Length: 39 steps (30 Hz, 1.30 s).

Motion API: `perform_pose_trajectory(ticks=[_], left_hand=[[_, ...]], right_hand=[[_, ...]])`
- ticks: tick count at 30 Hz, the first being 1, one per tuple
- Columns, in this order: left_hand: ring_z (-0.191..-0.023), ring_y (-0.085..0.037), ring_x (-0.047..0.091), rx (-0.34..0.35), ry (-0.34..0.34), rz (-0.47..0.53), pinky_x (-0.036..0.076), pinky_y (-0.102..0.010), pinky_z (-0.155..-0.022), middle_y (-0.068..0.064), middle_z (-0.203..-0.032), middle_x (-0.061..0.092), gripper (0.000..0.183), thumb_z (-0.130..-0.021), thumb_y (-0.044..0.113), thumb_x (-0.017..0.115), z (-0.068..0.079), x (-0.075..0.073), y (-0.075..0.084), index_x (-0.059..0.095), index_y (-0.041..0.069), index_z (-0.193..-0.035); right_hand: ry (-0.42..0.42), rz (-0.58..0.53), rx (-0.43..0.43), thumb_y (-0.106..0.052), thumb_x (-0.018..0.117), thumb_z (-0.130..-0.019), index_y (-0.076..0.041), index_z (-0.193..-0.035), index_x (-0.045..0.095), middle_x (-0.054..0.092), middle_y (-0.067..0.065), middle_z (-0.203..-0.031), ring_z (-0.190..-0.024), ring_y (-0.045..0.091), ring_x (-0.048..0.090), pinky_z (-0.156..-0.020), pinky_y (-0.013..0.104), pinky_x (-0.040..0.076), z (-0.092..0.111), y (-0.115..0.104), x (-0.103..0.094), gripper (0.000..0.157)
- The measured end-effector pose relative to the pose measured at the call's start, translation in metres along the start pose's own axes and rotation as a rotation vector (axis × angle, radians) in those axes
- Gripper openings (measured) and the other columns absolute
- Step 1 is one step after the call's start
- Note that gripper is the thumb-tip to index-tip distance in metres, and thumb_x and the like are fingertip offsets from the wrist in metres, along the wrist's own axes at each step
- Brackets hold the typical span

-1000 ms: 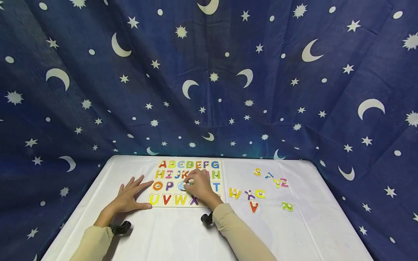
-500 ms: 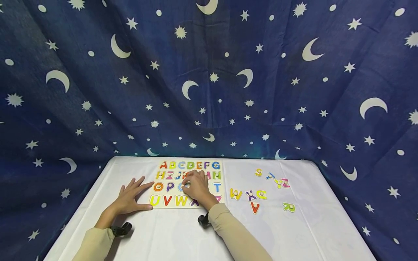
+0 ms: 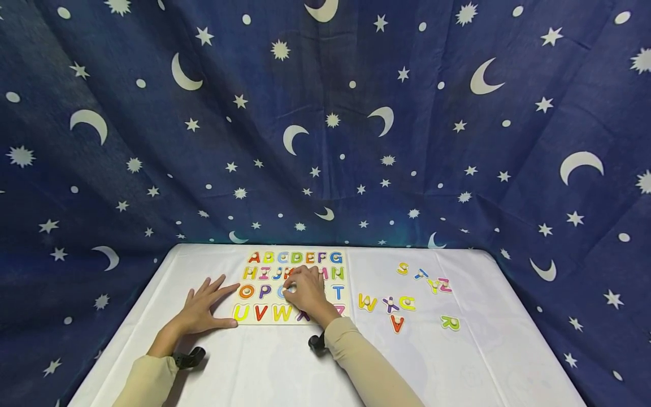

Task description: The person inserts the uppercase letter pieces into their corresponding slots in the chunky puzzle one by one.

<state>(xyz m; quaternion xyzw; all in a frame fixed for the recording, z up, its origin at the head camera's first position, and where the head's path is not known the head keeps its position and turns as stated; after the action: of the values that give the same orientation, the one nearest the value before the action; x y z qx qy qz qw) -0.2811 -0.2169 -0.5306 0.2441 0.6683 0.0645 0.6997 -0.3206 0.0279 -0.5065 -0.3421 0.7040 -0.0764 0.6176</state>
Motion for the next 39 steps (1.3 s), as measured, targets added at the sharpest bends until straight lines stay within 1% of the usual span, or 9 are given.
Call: perform_pose_trajectory(ticks=[3, 8, 12, 17, 21, 25, 29, 37, 39], left_hand=[[-0.151, -0.057, 0.013, -0.007, -0.003, -0.002, 0.003, -0.082, -0.112, -0.023, -0.164, 0.03, 0.103, -0.063, 0.069, 0.087, 0.0, -0.001, 0.0, 0.056, 0.023, -0.149], [-0.15, -0.057, 0.013, -0.007, -0.01, -0.012, 0.004, -0.082, -0.112, -0.023, -0.164, 0.031, 0.104, -0.063, 0.07, 0.086, 0.001, -0.003, 0.002, 0.055, 0.023, -0.15], [-0.15, -0.057, 0.014, -0.003, -0.006, -0.011, 0.005, -0.082, -0.112, -0.024, -0.164, 0.031, 0.103, -0.063, 0.069, 0.087, 0.002, -0.005, 0.004, 0.056, 0.023, -0.149], [-0.15, -0.058, 0.014, -0.001, -0.009, -0.01, 0.005, -0.082, -0.112, -0.024, -0.164, 0.031, 0.103, -0.063, 0.068, 0.088, 0.002, -0.006, 0.006, 0.056, 0.022, -0.149], [-0.15, -0.058, 0.014, -0.003, -0.014, -0.005, 0.005, -0.082, -0.112, -0.024, -0.164, 0.031, 0.103, -0.063, 0.068, 0.088, 0.002, -0.006, 0.006, 0.055, 0.022, -0.149], [-0.15, -0.058, 0.014, 0.006, 0.0, -0.003, 0.005, -0.083, -0.111, -0.025, -0.163, 0.031, 0.103, -0.063, 0.068, 0.087, 0.003, -0.004, 0.005, 0.056, 0.022, -0.149], [-0.15, -0.058, 0.014, 0.014, 0.013, -0.005, 0.004, -0.083, -0.112, -0.024, -0.163, 0.031, 0.102, -0.063, 0.071, 0.086, 0.001, -0.002, 0.003, 0.056, 0.023, -0.149], [-0.15, -0.058, 0.013, 0.011, 0.015, -0.008, 0.004, -0.082, -0.112, -0.024, -0.163, 0.031, 0.103, -0.062, 0.071, 0.086, 0.001, 0.0, 0.001, 0.056, 0.024, -0.149], [-0.15, -0.057, 0.013, 0.006, 0.008, -0.005, 0.003, -0.082, -0.112, -0.024, -0.164, 0.031, 0.103, -0.063, 0.071, 0.086, 0.001, 0.001, 0.001, 0.055, 0.023, -0.149]], right_hand=[[-0.016, 0.0, -0.02, -0.025, 0.083, -0.083, -0.025, -0.085, 0.08, 0.065, 0.004, -0.122, -0.104, 0.028, 0.048, -0.086, 0.045, 0.04, -0.001, -0.001, 0.0, 0.004], [-0.075, -0.057, -0.08, -0.024, 0.082, -0.087, -0.02, -0.099, 0.079, 0.069, 0.003, -0.121, -0.105, 0.026, 0.052, -0.09, 0.045, 0.044, -0.004, 0.001, -0.006, 0.013], [-0.097, -0.098, -0.138, -0.017, 0.078, -0.091, -0.012, -0.111, 0.077, 0.071, 0.005, -0.118, -0.11, 0.028, 0.057, -0.098, 0.05, 0.044, -0.005, 0.0, -0.025, 0.02], [-0.1, -0.021, -0.184, -0.014, 0.077, -0.092, -0.01, -0.112, 0.077, 0.07, 0.007, -0.118, -0.116, 0.031, 0.06, -0.105, 0.053, 0.043, -0.005, 0.003, -0.054, 0.02], [-0.111, 0.021, -0.148, -0.017, 0.077, -0.093, -0.013, -0.112, 0.077, 0.069, 0.006, -0.123, -0.116, 0.028, 0.058, -0.104, 0.049, 0.046, -0.004, 0.012, -0.068, 0.02], [-0.114, 0.018, -0.126, -0.019, 0.076, -0.094, -0.013, -0.115, 0.076, 0.067, 0.008, -0.128, -0.119, 0.03, 0.056, -0.104, 0.051, 0.046, 0.0, 0.021, -0.075, 0.022], [-0.105, 0.002, -0.131, -0.019, 0.076, -0.095, -0.012, -0.116, 0.076, 0.067, 0.009, -0.126, -0.119, 0.032, 0.056, -0.105, 0.054, 0.045, 0.01, 0.03, -0.082, 0.022], [-0.032, -0.062, -0.098, -0.014, 0.077, -0.094, -0.009, -0.117, 0.075, 0.068, 0.006, -0.119, -0.11, 0.031, 0.058, -0.096, 0.051, 0.05, 0.034, 0.064, -0.105, 0.024], [0.002, -0.065, -0.08, -0.014, 0.078, -0.092, -0.01, -0.116, 0.075, 0.069, 0.006, -0.119, -0.109, 0.031, 0.061, -0.102, 0.056, 0.047, 0.043, 0.076, -0.113, 0.025]])
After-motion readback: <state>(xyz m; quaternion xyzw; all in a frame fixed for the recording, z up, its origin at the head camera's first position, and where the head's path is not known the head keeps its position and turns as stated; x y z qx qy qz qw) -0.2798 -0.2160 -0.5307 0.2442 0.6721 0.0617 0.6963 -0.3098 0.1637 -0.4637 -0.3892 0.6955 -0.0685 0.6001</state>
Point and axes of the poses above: each hand's wrist, its own z-axis away from the middle knuckle, its own x-axis out of the palm, y = z × x, the point moved 10 cm from there along -z, towards the middle knuckle
